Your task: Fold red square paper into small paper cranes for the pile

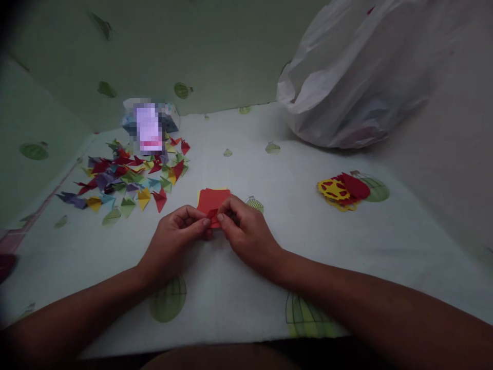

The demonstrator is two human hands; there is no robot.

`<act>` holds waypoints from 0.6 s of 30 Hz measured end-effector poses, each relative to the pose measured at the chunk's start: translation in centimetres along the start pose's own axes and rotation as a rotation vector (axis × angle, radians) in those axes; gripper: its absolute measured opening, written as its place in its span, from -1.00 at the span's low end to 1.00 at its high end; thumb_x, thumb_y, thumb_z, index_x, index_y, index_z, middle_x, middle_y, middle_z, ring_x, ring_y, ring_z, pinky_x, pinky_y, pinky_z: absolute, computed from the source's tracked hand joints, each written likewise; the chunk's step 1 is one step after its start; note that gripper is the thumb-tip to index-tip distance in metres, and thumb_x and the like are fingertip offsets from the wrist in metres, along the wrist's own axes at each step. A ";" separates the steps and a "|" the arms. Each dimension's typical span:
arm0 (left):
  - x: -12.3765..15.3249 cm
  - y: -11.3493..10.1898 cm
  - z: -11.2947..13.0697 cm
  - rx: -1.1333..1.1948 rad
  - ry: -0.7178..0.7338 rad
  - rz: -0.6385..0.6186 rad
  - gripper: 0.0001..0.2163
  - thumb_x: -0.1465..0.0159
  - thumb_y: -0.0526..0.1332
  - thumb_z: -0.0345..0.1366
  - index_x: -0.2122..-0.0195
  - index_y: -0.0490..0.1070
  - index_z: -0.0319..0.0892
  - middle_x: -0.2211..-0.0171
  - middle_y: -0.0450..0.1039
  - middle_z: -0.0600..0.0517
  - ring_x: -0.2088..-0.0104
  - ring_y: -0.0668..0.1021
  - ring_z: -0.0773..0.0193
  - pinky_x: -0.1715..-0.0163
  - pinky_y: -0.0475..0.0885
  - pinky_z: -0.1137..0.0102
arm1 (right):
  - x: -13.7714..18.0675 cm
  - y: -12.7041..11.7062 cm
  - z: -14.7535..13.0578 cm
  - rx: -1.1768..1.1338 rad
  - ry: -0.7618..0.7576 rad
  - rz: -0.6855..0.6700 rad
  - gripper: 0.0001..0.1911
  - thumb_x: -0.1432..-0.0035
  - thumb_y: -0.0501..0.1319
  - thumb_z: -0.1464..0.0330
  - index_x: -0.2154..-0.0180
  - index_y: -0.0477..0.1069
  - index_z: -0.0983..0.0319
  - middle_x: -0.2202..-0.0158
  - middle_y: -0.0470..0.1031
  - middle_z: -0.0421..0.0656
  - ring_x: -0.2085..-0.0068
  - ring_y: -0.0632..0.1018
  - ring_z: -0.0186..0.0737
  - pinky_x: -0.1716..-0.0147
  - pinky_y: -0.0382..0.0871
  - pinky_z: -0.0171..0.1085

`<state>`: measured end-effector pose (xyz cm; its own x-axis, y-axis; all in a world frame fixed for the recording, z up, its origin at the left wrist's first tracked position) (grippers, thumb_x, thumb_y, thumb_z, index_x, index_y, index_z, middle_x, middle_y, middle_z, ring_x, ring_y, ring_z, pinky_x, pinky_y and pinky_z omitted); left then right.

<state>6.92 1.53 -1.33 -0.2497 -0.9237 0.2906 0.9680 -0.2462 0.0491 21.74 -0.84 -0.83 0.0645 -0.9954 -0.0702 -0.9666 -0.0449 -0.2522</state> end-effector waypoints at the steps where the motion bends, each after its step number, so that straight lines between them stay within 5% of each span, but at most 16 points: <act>1: 0.0 0.0 0.0 -0.004 -0.007 0.002 -0.84 -0.10 0.38 -0.30 0.43 0.43 -0.24 0.53 0.49 0.10 0.50 0.53 0.41 0.43 0.43 0.50 | 0.0 -0.1 0.0 -0.022 0.003 0.004 -0.91 -0.24 0.13 0.40 0.35 0.28 0.21 0.50 0.32 -0.28 0.47 0.35 -0.33 0.45 0.23 -0.30; 18: -0.2 -0.4 -0.5 0.024 -0.053 -0.011 -0.80 -0.09 0.40 -0.27 0.42 0.43 -0.25 0.52 0.49 0.09 0.49 0.53 0.41 0.39 0.44 0.49 | -0.7 -0.3 0.1 0.045 -0.071 -0.027 -0.89 -0.15 0.21 0.50 0.42 0.38 0.24 0.42 0.41 -0.22 0.37 0.40 -0.30 0.37 0.24 -0.28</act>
<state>6.57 1.68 -1.86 -0.2590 -0.9039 0.3405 0.9657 -0.2485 0.0750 22.00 -0.15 -0.76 0.1091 -0.9854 -0.1310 -0.9523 -0.0658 -0.2979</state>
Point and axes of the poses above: each hand's wrist, its own x-axis away from the middle knuckle, its own y-axis out of the palm, z = x × y, the point moved 5 cm from there along -x, towards the middle knuckle
